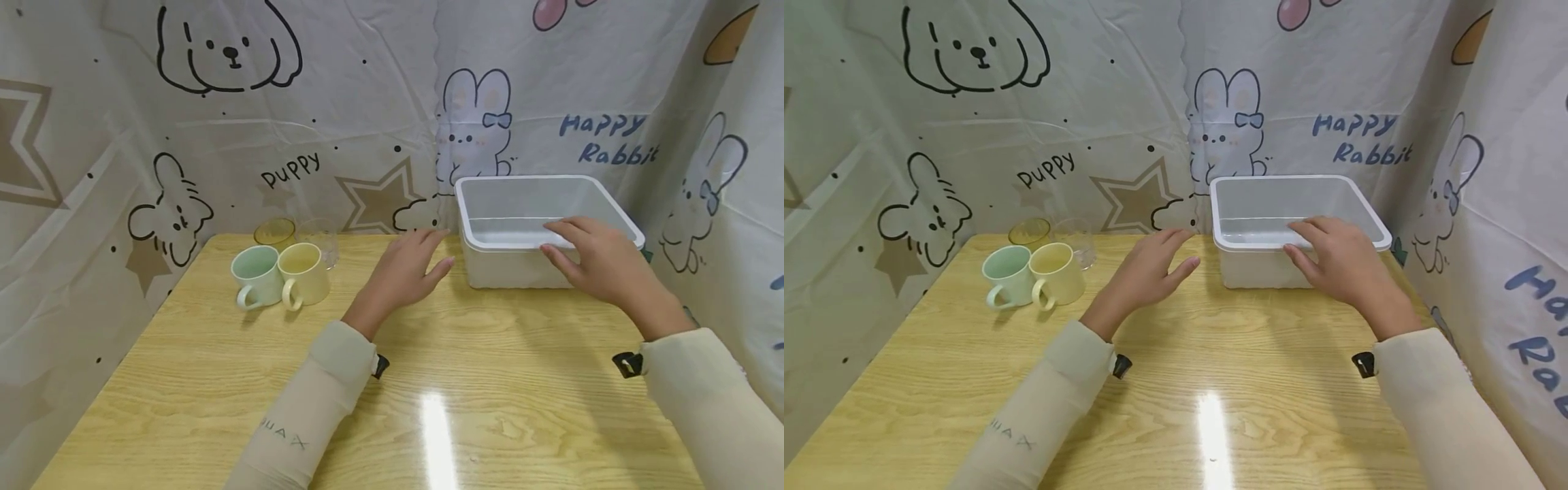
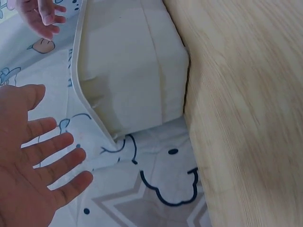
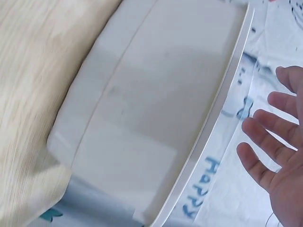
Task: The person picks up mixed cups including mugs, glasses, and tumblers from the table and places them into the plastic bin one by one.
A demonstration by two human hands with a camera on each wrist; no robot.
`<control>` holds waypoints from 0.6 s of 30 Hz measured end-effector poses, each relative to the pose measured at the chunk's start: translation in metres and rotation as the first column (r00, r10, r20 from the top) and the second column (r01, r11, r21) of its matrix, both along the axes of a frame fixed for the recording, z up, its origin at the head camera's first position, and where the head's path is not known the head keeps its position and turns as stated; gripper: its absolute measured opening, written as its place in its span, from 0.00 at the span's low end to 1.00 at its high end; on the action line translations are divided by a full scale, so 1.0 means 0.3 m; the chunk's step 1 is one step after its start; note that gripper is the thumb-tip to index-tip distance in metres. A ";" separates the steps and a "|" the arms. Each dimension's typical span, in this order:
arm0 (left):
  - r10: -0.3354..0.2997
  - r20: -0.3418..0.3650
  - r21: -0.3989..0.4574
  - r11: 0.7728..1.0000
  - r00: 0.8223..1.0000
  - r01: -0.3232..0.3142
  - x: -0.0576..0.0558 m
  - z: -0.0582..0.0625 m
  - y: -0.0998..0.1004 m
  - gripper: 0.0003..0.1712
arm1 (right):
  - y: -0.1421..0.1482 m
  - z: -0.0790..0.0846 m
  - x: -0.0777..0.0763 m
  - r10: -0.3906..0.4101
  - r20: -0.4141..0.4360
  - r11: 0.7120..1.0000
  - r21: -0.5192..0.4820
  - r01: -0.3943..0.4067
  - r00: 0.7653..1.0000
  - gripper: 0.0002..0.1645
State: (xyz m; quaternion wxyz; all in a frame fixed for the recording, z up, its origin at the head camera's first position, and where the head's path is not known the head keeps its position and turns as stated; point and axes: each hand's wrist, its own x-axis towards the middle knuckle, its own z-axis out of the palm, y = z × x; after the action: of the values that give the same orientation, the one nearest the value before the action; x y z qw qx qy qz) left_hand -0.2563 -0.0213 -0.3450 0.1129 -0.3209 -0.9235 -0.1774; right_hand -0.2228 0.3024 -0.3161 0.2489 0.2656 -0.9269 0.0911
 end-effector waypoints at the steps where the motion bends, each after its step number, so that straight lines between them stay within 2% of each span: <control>1: -0.007 0.001 0.017 1.000 1.000 0.007 -0.003 0.001 0.009 0.32 | 0.014 0.004 -0.002 -0.031 0.024 1.000 0.003 0.031 0.999 0.28; 4: -0.023 0.005 0.077 0.997 1.000 0.023 -0.013 0.001 0.036 0.30 | 0.057 0.017 -0.008 -0.124 0.111 0.992 0.019 0.123 0.986 0.29; 13: -0.025 0.043 0.233 0.972 0.999 0.014 -0.052 -0.002 0.107 0.28 | 0.177 0.045 -0.055 -0.232 0.213 0.971 0.001 0.238 0.949 0.29; 16: -0.010 0.061 0.294 0.956 0.998 -0.008 -0.065 -0.009 0.131 0.27 | 0.214 0.051 -0.072 -0.263 0.257 0.962 -0.007 0.274 0.930 0.32; 18: -0.005 0.097 0.346 0.938 0.995 -0.030 -0.071 -0.013 0.148 0.27 | 0.239 0.055 -0.083 -0.272 0.278 0.958 -0.016 0.287 0.922 0.33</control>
State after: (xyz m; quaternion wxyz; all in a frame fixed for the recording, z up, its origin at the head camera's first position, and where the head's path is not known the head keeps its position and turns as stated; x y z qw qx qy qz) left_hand -0.2777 0.0231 -0.3488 0.1241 -0.2811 -0.8840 -0.3522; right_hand -0.2476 0.3741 -0.2996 0.1367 0.1086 -0.9777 0.1163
